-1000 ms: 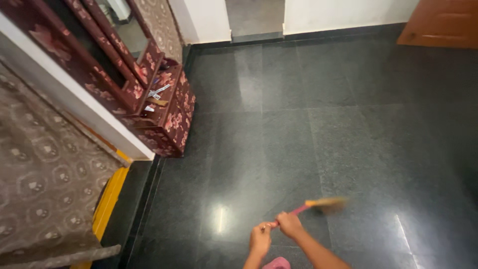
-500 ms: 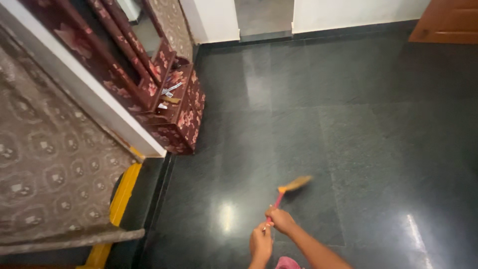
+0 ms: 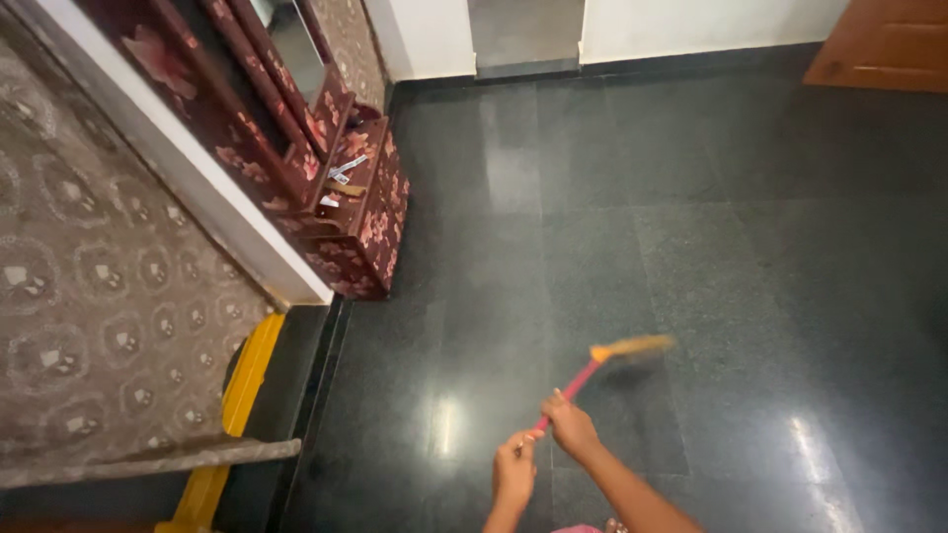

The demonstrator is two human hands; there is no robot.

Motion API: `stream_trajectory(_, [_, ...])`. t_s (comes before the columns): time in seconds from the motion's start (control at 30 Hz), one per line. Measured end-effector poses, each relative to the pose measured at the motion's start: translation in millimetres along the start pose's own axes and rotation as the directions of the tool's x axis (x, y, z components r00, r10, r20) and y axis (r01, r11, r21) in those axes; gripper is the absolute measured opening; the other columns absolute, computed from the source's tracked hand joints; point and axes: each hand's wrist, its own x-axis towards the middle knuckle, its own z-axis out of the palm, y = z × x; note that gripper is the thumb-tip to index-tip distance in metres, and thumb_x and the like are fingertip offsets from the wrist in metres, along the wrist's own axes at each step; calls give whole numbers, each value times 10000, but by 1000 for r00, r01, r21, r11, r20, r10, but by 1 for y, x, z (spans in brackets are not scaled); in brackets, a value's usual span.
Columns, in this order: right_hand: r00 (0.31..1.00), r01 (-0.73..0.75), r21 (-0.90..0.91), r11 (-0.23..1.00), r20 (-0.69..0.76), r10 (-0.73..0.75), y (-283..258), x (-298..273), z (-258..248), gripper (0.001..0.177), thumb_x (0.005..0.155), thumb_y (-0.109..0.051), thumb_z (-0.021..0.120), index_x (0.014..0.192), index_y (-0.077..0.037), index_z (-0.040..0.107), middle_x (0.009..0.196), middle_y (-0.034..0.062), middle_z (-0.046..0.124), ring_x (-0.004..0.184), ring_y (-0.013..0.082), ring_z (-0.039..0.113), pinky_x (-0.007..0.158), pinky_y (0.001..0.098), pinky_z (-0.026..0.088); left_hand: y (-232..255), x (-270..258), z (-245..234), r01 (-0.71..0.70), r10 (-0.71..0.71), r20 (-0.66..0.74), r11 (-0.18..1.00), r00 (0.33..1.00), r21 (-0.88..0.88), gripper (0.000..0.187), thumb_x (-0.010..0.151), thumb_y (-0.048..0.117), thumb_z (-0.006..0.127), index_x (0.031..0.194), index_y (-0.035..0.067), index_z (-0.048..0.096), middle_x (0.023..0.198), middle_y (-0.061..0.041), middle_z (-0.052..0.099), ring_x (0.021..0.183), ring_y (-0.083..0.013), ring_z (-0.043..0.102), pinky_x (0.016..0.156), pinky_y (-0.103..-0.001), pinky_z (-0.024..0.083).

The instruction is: The person sweeps the dark tiled floor using a broom, pushing debris across the hallway and toward a room with a wooden dresser.

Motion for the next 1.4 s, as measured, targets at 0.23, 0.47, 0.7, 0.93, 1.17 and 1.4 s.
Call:
stream_trajectory(0.23, [979, 82, 280, 957, 158, -129, -42, 32, 28, 178, 815, -153, 699, 967, -108, 620, 1063, 121, 639, 953, 382, 667, 767, 475, 547, 17, -18, -28, -26, 36, -178, 998, 983, 59, 309, 1001, 286, 520, 1102, 170, 788, 561, -25, 609, 464, -114, 607, 471, -321, 460])
stream_trajectory(0.47, [930, 35, 409, 912, 321, -180, -64, -4, 62, 252, 914, -302, 724, 933, -82, 600, 928, 164, 674, 903, 414, 676, 749, 500, 530, -19, -18, -45, 142, -136, -41, 968, 990, 208, 333, 1020, 296, 489, 1147, 146, 757, 634, -104, 732, 447, -188, 639, 437, -332, 470])
stream_trajectory(0.7, [944, -82, 125, 989, 329, 37, -68, -22, 58, 123, 856, -65, 581, 964, -91, 635, 972, 176, 699, 977, 405, 678, 877, 495, 519, -37, -7, -71, 53, -41, 66, 983, 997, -177, 367, 1042, 279, 494, 1163, 74, 773, 863, 49, 835, 431, -132, 655, 359, -298, 456])
stream_trajectory(0.93, [986, 168, 218, 961, -29, -166, -73, 19, 66, 220, 786, 36, 566, 987, -48, 597, 1227, 270, 598, 1241, 458, 533, 923, 509, 487, 13, -36, -77, 29, -26, -73, 999, 997, 37, 329, 1022, 327, 488, 1168, 204, 757, 568, -52, 718, 369, -127, 524, 389, -301, 402])
stream_trajectory(1.17, [922, -334, 817, 469, 387, -16, -114, 26, 97, 322, 1163, -207, 477, 934, -18, 601, 1015, 268, 578, 1001, 446, 548, 900, 442, 496, 22, -50, -92, 144, -121, -169, 982, 978, 126, 358, 1036, 418, 481, 1056, 160, 728, 579, -16, 705, 394, -144, 631, 388, -325, 472])
stream_trajectory(1.4, [671, -209, 298, 931, 736, -85, -115, -13, 87, 157, 888, -182, 603, 968, -66, 671, 882, 158, 726, 823, 366, 718, 764, 457, 546, -12, -47, -95, 245, -241, -54, 965, 969, 92, 369, 1006, 448, 472, 1172, 239, 727, 573, -70, 689, 372, -195, 619, 369, -323, 469])
